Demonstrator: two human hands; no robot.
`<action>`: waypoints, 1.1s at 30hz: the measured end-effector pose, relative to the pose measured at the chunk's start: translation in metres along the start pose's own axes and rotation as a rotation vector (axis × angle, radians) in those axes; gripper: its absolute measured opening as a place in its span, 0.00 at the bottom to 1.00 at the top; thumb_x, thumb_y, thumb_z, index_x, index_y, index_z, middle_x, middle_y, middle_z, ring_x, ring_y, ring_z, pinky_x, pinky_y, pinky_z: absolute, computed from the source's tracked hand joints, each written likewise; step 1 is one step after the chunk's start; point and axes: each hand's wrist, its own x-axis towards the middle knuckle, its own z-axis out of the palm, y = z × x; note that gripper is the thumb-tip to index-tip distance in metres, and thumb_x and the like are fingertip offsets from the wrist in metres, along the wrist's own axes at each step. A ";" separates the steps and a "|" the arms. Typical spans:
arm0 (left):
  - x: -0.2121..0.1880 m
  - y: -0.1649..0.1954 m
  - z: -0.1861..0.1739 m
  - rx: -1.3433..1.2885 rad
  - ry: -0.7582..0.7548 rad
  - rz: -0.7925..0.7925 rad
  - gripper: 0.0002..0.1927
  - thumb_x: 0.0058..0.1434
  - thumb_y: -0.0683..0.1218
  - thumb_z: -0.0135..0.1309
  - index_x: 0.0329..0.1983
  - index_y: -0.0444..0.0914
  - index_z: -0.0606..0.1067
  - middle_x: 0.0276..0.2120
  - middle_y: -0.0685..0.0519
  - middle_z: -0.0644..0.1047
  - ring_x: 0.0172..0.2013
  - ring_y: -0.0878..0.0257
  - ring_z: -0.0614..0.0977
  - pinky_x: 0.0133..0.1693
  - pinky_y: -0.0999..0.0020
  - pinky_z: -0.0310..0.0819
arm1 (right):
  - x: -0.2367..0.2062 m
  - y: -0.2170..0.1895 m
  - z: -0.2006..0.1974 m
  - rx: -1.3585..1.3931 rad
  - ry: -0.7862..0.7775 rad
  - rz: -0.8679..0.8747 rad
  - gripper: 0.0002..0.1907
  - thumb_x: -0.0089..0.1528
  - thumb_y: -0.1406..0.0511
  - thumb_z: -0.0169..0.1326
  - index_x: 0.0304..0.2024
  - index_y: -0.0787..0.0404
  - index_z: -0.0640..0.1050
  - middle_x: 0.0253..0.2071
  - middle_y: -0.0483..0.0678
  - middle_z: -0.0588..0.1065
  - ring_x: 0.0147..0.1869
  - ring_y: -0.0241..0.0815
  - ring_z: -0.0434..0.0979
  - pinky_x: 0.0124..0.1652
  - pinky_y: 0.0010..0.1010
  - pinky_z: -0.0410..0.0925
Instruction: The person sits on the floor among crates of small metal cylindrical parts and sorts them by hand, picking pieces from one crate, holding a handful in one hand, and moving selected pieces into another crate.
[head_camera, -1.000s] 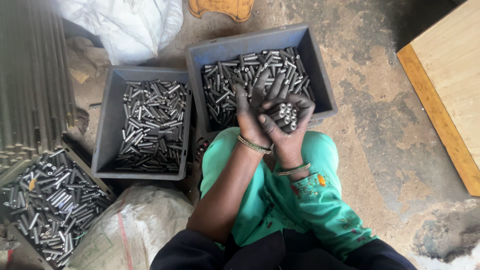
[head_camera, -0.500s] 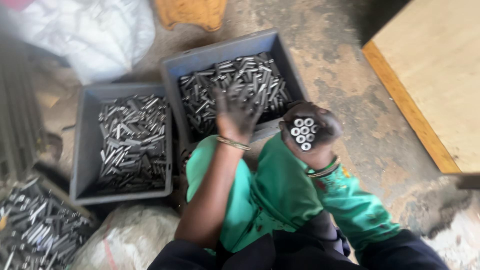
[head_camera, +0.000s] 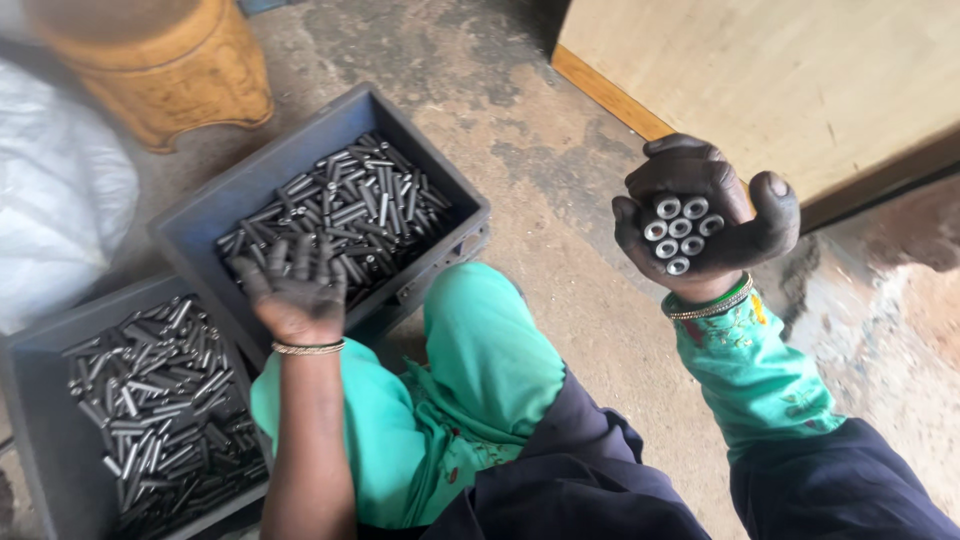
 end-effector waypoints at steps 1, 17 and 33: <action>0.000 0.002 -0.002 0.002 0.001 -0.005 0.40 0.55 0.76 0.51 0.60 0.46 0.70 0.58 0.53 0.74 0.54 0.53 0.77 0.54 0.53 0.70 | -0.003 -0.005 -0.011 0.204 0.045 0.155 0.41 0.62 0.47 0.58 0.62 0.74 0.66 0.43 0.51 0.72 0.43 0.43 0.73 0.47 0.35 0.72; -0.010 0.019 -0.009 0.077 0.035 0.043 0.46 0.58 0.77 0.45 0.73 0.47 0.63 0.61 0.54 0.72 0.54 0.58 0.74 0.59 0.56 0.68 | -0.013 -0.010 -0.051 -0.004 0.024 0.115 0.51 0.59 0.33 0.47 0.60 0.73 0.67 0.40 0.54 0.71 0.38 0.45 0.67 0.45 0.37 0.66; -0.031 0.021 0.014 0.156 0.046 0.104 0.39 0.56 0.67 0.59 0.65 0.44 0.65 0.56 0.53 0.72 0.53 0.57 0.75 0.54 0.57 0.70 | 0.003 -0.020 -0.014 -1.193 -0.129 -0.745 0.32 0.56 0.76 0.60 0.60 0.59 0.64 0.37 0.57 0.74 0.46 0.57 0.76 0.47 0.48 0.74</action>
